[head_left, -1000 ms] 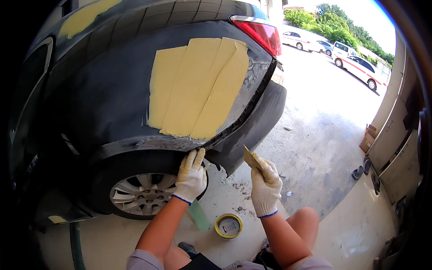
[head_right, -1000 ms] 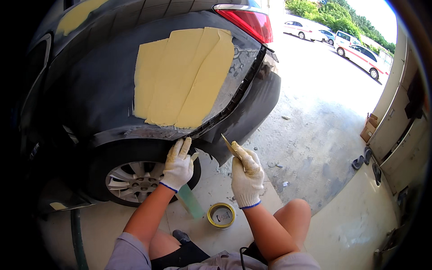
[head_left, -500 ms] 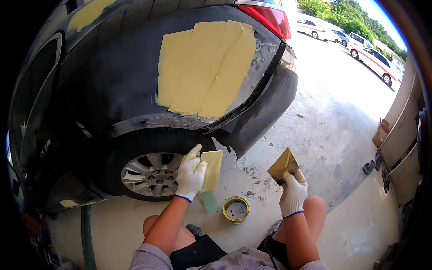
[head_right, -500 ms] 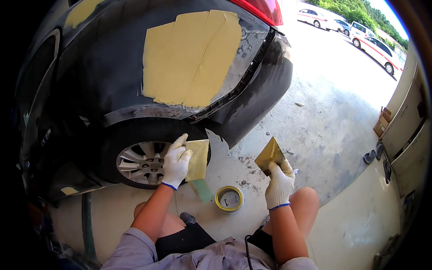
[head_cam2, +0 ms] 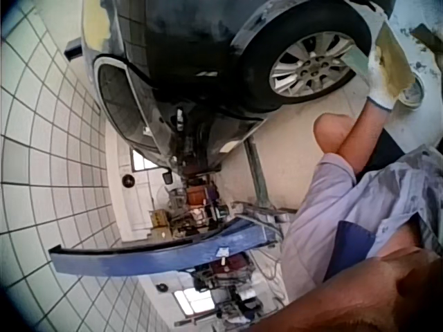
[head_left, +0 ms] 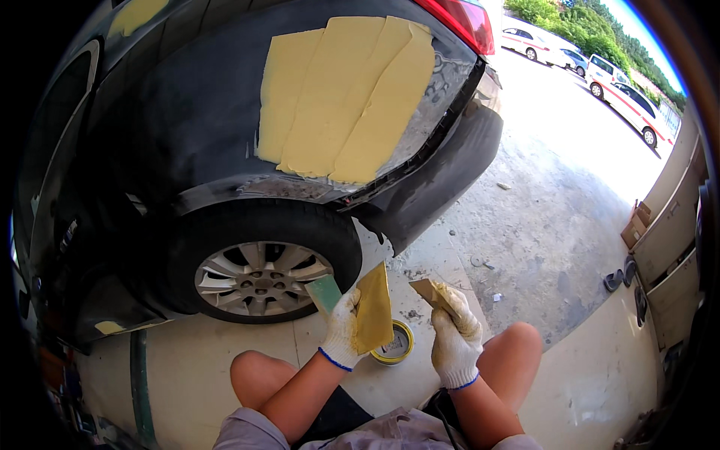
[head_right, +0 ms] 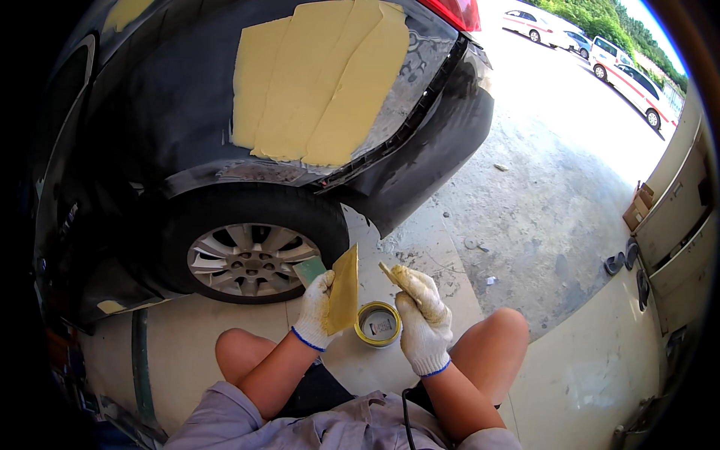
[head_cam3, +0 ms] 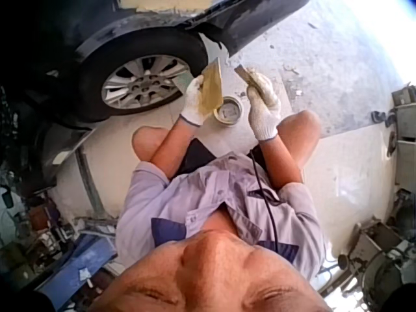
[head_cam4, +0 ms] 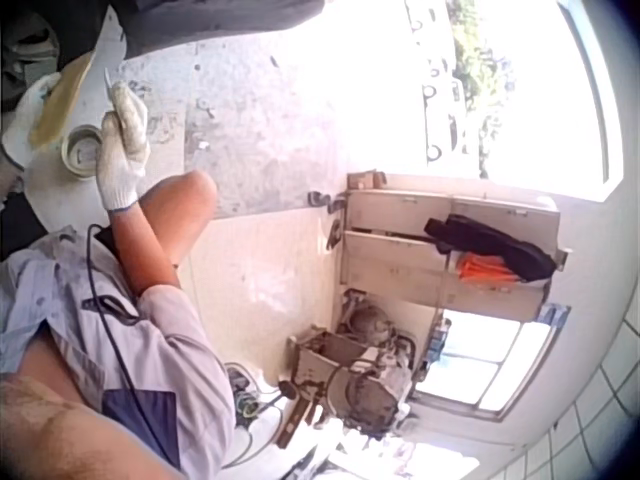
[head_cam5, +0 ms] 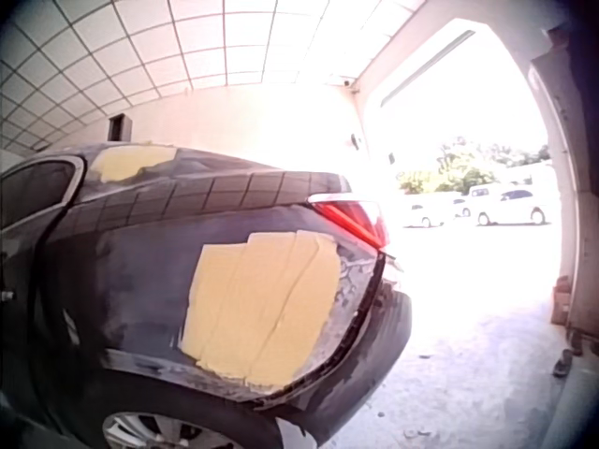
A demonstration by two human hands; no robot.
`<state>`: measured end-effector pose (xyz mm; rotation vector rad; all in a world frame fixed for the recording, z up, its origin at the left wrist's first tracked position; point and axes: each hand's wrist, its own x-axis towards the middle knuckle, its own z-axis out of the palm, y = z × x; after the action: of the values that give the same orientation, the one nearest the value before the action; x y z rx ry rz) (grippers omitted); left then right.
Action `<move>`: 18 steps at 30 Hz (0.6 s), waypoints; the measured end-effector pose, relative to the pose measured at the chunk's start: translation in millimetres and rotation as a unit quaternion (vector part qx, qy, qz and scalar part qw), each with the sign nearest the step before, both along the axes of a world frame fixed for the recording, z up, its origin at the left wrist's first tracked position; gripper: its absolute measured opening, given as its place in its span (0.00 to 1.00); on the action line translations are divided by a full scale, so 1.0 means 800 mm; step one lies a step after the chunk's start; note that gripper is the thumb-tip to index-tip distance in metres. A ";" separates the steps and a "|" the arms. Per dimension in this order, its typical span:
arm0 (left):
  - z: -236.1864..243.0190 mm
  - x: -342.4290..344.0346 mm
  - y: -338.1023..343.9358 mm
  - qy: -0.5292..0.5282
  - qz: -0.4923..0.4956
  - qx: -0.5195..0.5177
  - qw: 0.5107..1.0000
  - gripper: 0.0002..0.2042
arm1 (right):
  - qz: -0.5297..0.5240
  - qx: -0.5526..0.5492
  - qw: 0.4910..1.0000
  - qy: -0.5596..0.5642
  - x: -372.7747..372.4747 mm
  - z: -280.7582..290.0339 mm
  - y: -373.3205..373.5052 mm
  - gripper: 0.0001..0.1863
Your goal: The person applies yellow body filler to a damaged area on the rear quarter panel of a black car. They use a yellow plastic spreader to scoop the filler from a container and spread it evenly over the sanded surface, then use a green sanding block to smooth the applied filler.
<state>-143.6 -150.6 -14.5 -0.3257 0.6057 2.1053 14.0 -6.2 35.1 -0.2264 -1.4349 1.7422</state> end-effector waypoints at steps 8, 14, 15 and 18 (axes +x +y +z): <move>0.027 0.036 0.009 -0.009 -0.087 0.254 0.963 0.27 | 0.062 0.424 0.898 0.103 -0.011 0.024 0.003 0.28; 0.084 0.035 0.003 0.074 -0.014 0.099 0.992 0.25 | 0.005 0.467 0.882 0.066 -0.026 0.019 0.032 0.28; 0.081 0.029 -0.007 0.076 0.013 0.113 0.991 0.23 | 0.001 0.461 0.885 0.063 -0.028 0.016 0.031 0.28; 0.108 0.014 -0.024 0.181 0.108 0.043 0.977 0.20 | -0.024 0.317 0.946 -0.062 -0.020 -0.020 0.034 0.27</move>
<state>-132.4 -169.8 72.0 0.0482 0.7112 2.4154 -1.9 20.9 19.3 -0.0214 -1.9826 1.1600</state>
